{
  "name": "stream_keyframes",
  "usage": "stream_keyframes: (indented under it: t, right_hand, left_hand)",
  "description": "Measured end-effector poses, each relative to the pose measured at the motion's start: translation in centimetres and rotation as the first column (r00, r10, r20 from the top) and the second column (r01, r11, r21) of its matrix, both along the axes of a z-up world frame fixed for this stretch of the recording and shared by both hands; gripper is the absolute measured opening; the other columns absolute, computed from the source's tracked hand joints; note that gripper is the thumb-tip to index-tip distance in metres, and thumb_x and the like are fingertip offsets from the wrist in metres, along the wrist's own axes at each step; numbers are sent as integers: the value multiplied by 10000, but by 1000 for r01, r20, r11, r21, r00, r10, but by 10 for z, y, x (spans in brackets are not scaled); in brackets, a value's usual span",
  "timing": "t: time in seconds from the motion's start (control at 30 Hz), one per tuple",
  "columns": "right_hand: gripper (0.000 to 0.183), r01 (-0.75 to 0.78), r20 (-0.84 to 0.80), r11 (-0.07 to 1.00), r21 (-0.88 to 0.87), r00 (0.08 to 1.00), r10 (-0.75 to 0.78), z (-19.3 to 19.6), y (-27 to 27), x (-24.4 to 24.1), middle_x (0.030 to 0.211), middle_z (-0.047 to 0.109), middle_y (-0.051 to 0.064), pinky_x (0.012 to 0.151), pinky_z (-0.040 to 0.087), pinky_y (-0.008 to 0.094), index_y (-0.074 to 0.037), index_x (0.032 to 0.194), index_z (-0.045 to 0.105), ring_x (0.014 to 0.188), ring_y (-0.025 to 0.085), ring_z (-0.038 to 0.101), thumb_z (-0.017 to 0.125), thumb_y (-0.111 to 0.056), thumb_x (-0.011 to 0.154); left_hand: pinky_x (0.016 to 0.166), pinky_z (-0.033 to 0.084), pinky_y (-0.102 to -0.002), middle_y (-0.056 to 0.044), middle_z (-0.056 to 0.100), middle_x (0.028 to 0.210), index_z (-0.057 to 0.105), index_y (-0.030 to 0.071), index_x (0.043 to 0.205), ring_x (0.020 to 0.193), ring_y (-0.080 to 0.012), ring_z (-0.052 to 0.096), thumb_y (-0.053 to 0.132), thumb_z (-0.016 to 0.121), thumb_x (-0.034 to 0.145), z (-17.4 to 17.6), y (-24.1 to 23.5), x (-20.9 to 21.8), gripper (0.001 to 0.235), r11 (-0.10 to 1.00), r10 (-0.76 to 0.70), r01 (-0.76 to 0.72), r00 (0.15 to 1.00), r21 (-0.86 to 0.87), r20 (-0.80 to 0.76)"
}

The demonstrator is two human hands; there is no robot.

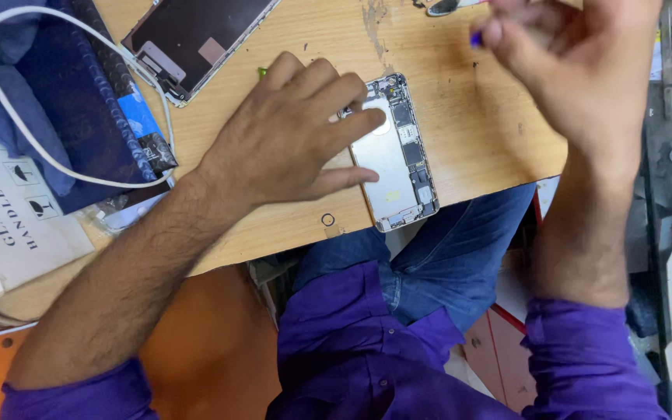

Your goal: The person disassembles a smartphone by removing the screen assembly and then uses a screwdriver to remove screws from the internal frame. They continue to manipulate internal components and use a small tool to adjust parts within the device.

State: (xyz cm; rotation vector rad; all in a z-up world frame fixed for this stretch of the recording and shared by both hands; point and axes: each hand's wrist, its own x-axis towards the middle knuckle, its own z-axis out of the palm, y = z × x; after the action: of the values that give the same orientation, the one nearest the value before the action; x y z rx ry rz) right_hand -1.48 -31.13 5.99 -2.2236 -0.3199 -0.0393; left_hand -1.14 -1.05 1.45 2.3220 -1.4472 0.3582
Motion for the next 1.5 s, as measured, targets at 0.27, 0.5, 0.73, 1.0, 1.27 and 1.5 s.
stream_keyframes:
  t: [0.27, 0.5, 0.73, 1.0, 1.27, 1.5]
  right_hand:
    - [178, 296, 92, 951, 94, 948, -304, -63, -3, -170, 1150, 697, 165, 890, 638, 254, 43, 1086, 688, 1055, 192, 740, 736, 158, 960]
    - [218, 412, -495, 729, 547, 861, -116, -126, -8, -228, 1178, 705, 165, 880, 612, 289, 22, 1116, 669, 1031, 183, 722, 727, 54, 908]
    - [217, 104, -682, 824, 556, 624, 381, -116, 9, -238, 1038, 719, 151, 842, 672, 317, -23, 1176, 701, 956, 211, 792, 641, -73, 973]
    - [113, 297, -194, 470, 831, 947, -255, -116, 1, -199, 1060, 695, 159, 925, 617, 339, -12, 1133, 636, 998, 214, 711, 721, 9, 1063]
    - [224, 465, -221, 376, 802, 815, -536, -128, 54, -188, 1184, 677, 165, 917, 639, 364, -12, 1189, 527, 1043, 249, 735, 683, 69, 1050]
    - [252, 452, -76, 509, 733, 798, -598, -121, 55, -181, 1199, 683, 205, 921, 653, 342, -10, 1194, 522, 1067, 266, 746, 695, 96, 1045]
  left_hand:
    - [951, 452, -398, -35, 654, 1108, 734, 98, 961, 1087, -218, 602, 605, 780, 857, 9, -11, -10, 520, 990, -143, 139, 973, -37, -181]
    - [1025, 480, -400, -43, 669, 1138, 726, 96, 965, 1124, -225, 628, 354, 812, 874, 8, -10, -9, 287, 988, -154, 154, 967, -11, -205]
    - [978, 470, -429, -23, 652, 1101, 737, 99, 1010, 1088, -204, 621, 343, 825, 886, 6, -11, -12, 287, 991, -120, 128, 975, 29, -187]
    - [1076, 444, -455, -131, 637, 1203, 729, 53, 1033, 1193, -310, 589, 632, 769, 863, 6, -18, -20, 605, 966, -256, 255, 906, -49, -337]
    - [1177, 323, -577, -247, 554, 1330, 598, -43, 1260, 1368, -419, 443, 907, 642, 616, 6, -34, -60, 1148, 956, -163, 212, 958, 201, -234]
    - [1174, 349, -557, -288, 492, 1350, 425, -93, 1444, 1365, -440, 433, 618, 815, 661, 3, -46, -67, 1127, 970, -77, 123, 974, 211, -213]
